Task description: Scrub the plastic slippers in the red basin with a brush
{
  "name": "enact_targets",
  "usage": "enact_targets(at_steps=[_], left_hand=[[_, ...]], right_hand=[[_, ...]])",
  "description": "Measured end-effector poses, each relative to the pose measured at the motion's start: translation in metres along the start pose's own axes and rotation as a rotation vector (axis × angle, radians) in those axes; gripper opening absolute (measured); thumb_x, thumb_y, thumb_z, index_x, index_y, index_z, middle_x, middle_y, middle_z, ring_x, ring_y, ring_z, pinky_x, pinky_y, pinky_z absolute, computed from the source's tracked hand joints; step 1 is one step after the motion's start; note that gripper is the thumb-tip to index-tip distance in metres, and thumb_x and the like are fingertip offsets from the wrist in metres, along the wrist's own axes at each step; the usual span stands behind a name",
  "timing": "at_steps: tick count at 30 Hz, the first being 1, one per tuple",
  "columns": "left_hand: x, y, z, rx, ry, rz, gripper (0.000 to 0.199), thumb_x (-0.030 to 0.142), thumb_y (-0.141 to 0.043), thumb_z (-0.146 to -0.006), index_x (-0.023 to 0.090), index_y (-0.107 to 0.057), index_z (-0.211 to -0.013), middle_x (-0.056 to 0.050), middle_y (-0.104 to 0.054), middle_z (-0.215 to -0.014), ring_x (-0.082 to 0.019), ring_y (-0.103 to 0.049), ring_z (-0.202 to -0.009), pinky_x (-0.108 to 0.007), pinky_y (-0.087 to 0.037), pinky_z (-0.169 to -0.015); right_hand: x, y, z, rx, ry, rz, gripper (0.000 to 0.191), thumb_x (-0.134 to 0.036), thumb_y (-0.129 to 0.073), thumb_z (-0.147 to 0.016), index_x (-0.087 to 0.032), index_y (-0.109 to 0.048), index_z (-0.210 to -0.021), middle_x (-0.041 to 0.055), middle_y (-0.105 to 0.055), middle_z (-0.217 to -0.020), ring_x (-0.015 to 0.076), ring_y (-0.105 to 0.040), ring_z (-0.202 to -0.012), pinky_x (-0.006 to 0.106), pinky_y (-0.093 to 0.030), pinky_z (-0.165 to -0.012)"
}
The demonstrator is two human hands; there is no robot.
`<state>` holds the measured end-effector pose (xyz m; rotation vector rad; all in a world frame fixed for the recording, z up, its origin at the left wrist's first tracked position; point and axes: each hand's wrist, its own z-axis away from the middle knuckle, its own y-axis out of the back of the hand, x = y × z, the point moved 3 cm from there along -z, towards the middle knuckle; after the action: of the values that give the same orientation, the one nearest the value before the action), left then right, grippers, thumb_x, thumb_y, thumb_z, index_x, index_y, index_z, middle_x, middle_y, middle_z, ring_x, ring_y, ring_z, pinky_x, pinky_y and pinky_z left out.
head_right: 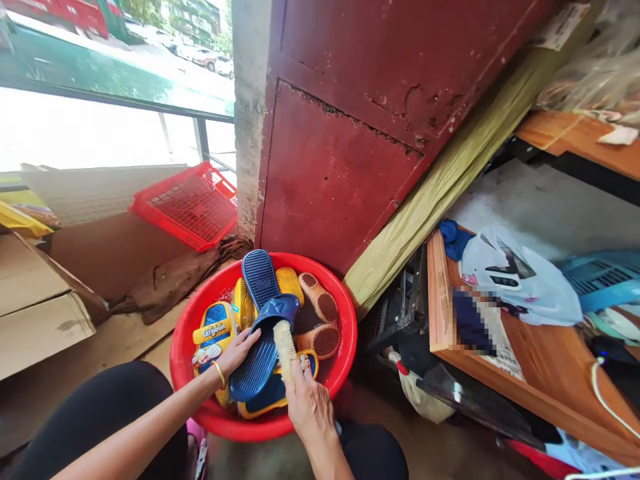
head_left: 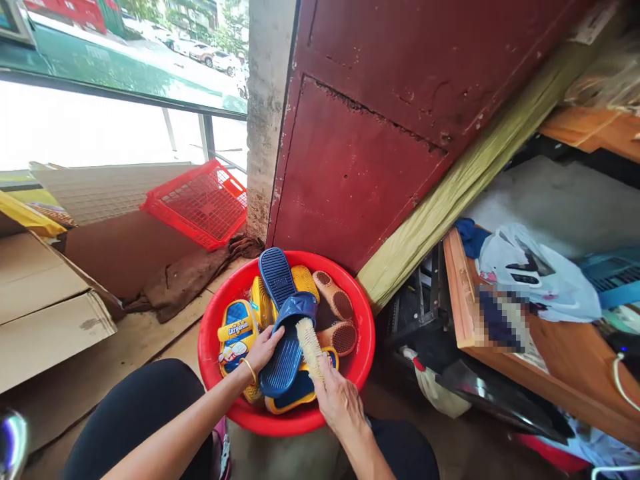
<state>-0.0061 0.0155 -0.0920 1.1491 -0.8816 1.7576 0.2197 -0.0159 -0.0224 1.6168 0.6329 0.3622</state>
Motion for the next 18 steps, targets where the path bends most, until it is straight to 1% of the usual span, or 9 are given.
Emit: enact_targets(at_steps=[2,4,6,7,9,11,13,15,18], left_hand=[[0.009,0.007,-0.003,0.073,-0.058,-0.056,0.056,0.074,-0.066,-0.064,0.020,-0.064,-0.080,-0.003,-0.069,-0.077,-0.024,-0.065,-0.081,-0.035,-0.053,-0.076],[0.020,0.012,-0.009,0.133,-0.109,-0.102,0.060,0.078,-0.059,-0.068,0.020,-0.063,-0.084,-0.005,-0.071,-0.087,-0.026,-0.065,-0.090,-0.036,-0.053,-0.082],[0.030,0.011,-0.013,0.170,-0.150,-0.149,0.062,0.079,-0.052,-0.072,0.020,-0.062,-0.088,-0.008,-0.072,-0.099,-0.027,-0.065,-0.098,-0.038,-0.053,-0.087],[0.034,0.008,-0.013,0.181,-0.165,-0.177,0.061,0.079,-0.050,-0.074,0.021,-0.062,-0.088,-0.009,-0.072,-0.101,-0.028,-0.065,-0.100,-0.038,-0.053,-0.088],[0.039,-0.002,-0.007,0.192,-0.191,-0.245,0.057,0.076,-0.051,-0.075,0.021,-0.061,-0.085,-0.010,-0.072,-0.097,-0.030,-0.065,-0.099,-0.040,-0.052,-0.088],[0.044,-0.012,0.004,0.202,-0.219,-0.313,0.053,0.073,-0.051,-0.076,0.022,-0.060,-0.081,-0.010,-0.071,-0.089,-0.032,-0.066,-0.095,-0.042,-0.052,-0.086],[0.049,-0.019,0.015,0.202,-0.258,-0.371,0.052,0.072,-0.050,-0.077,0.021,-0.060,-0.081,-0.009,-0.071,-0.085,-0.032,-0.067,-0.092,-0.042,-0.052,-0.084],[0.057,-0.021,0.022,0.185,-0.308,-0.417,0.053,0.071,-0.049,-0.079,0.020,-0.062,-0.085,-0.008,-0.072,-0.086,-0.030,-0.068,-0.091,-0.040,-0.053,-0.083],[0.074,-0.016,0.023,0.158,-0.388,-0.488,0.051,0.066,-0.049,-0.083,0.020,-0.063,-0.102,-0.007,-0.073,-0.091,-0.027,-0.069,-0.089,-0.036,-0.053,-0.080]], right_hand=[[-0.010,-0.003,0.012,0.003,0.046,-0.055,0.048,-0.032,-0.041,-0.102,-0.023,-0.053,-0.147,0.0123,-0.076,-0.109,0.0226,-0.075,-0.078,0.028,-0.059,-0.071],[-0.018,-0.002,0.027,0.007,0.118,-0.107,0.048,-0.035,-0.041,-0.103,-0.024,-0.052,-0.148,0.0094,-0.077,-0.100,0.0215,-0.074,-0.076,0.027,-0.058,-0.071],[-0.019,0.000,0.037,0.010,0.169,-0.139,0.048,-0.037,-0.042,-0.103,-0.025,-0.051,-0.148,0.0085,-0.077,-0.098,0.0211,-0.074,-0.076,0.027,-0.058,-0.070],[-0.017,0.002,0.039,0.012,0.176,-0.145,0.048,-0.038,-0.042,-0.103,-0.026,-0.051,-0.149,0.0083,-0.077,-0.099,0.0212,-0.074,-0.077,0.027,-0.058,-0.070],[-0.008,0.006,0.036,0.019,0.144,-0.145,0.048,-0.037,-0.044,-0.103,-0.028,-0.050,-0.149,0.0080,-0.077,-0.101,0.0216,-0.074,-0.080,0.027,-0.057,-0.072],[0.002,0.009,0.027,0.038,0.092,-0.143,0.047,-0.036,-0.045,-0.103,-0.029,-0.050,-0.149,0.0076,-0.077,-0.105,0.0216,-0.075,-0.083,0.027,-0.057,-0.074],[0.013,0.012,0.016,0.083,0.033,-0.143,0.046,-0.034,-0.045,-0.103,-0.028,-0.052,-0.148,0.0082,-0.077,-0.108,0.0216,-0.075,-0.085,0.026,-0.057,-0.073],[0.022,0.013,0.008,0.156,-0.015,-0.149,0.045,-0.033,-0.044,-0.103,-0.027,-0.054,-0.146,0.0094,-0.077,-0.109,0.0212,-0.076,-0.083,0.025,-0.057,-0.071],[0.036,0.012,0.003,0.266,-0.034,-0.171,0.043,-0.033,-0.043,-0.104,-0.026,-0.058,-0.144,0.0097,-0.077,-0.107,0.0206,-0.076,-0.081,0.025,-0.057,-0.071]])
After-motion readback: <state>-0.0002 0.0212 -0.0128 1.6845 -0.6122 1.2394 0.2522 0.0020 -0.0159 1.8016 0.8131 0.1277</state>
